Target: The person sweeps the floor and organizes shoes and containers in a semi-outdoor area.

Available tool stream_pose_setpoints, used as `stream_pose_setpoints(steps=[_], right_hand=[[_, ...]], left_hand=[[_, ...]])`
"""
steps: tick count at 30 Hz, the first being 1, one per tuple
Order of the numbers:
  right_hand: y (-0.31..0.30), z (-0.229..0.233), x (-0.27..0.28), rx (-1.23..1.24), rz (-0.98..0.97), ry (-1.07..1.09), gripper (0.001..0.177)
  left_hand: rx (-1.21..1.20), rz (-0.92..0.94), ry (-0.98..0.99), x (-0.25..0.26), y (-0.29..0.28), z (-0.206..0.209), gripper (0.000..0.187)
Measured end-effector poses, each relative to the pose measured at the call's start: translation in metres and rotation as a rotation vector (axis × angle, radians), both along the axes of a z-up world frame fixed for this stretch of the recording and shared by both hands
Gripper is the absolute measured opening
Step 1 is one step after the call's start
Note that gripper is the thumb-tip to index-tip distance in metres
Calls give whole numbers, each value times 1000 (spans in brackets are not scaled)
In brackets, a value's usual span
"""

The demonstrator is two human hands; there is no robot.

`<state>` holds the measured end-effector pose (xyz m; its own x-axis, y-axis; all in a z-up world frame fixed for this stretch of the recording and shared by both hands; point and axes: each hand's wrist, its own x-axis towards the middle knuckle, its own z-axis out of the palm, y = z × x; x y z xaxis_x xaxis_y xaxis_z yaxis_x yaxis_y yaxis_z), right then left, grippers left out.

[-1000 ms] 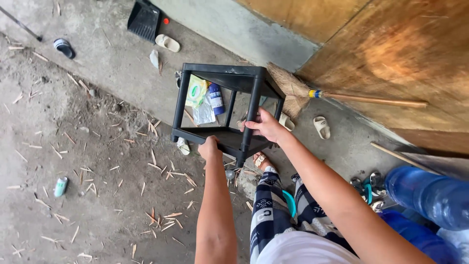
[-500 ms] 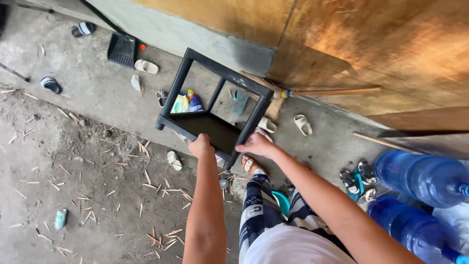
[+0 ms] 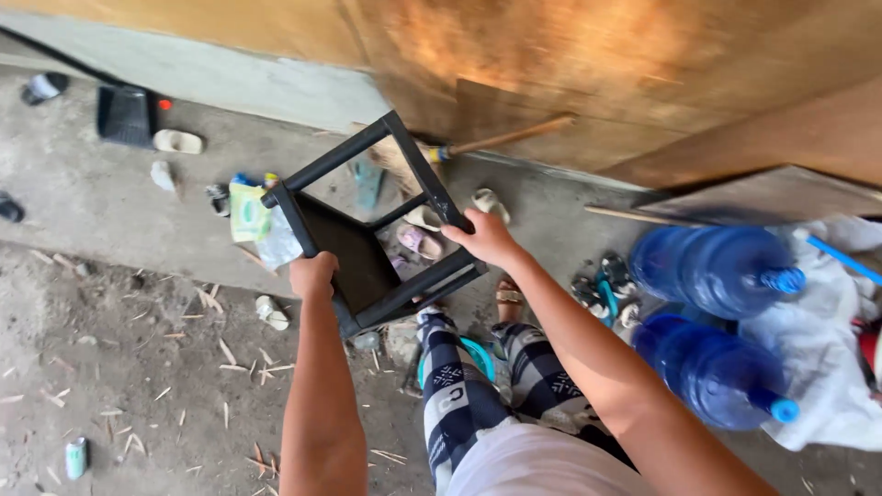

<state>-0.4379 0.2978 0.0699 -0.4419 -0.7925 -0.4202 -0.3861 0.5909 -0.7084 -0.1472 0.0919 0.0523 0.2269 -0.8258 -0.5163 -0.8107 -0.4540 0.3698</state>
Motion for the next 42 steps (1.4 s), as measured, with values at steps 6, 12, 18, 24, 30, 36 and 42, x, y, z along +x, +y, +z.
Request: stream_pose_setpoints(steps=[6,12,18,24,30,36,42], right_hand=[[93,-18,-63,133,51,-141,46],[176,-33,-82,205,-22,-314,45],[205,-39,-69,345,-171,-70,50],[223,-65,-21,305,-328,227,45],[244,-33,-36,-135,-127,53,32],[243,-33,-122,298,120,12,34],[178,-90,-143,78,-7,78,29]], left_hand=[[62,-200,-89,-50,77,-81,46],[50,-418,-9,-82,152,-133,82],[-212,-565,239,-155,261,-140,87],[594,-282,1069,-264,329,-95,65],[88,-469,444,-285,330,-98,62],[-57,-292,278,-218,246,-86,45],[-155,-129,249,-209,207,18,48]])
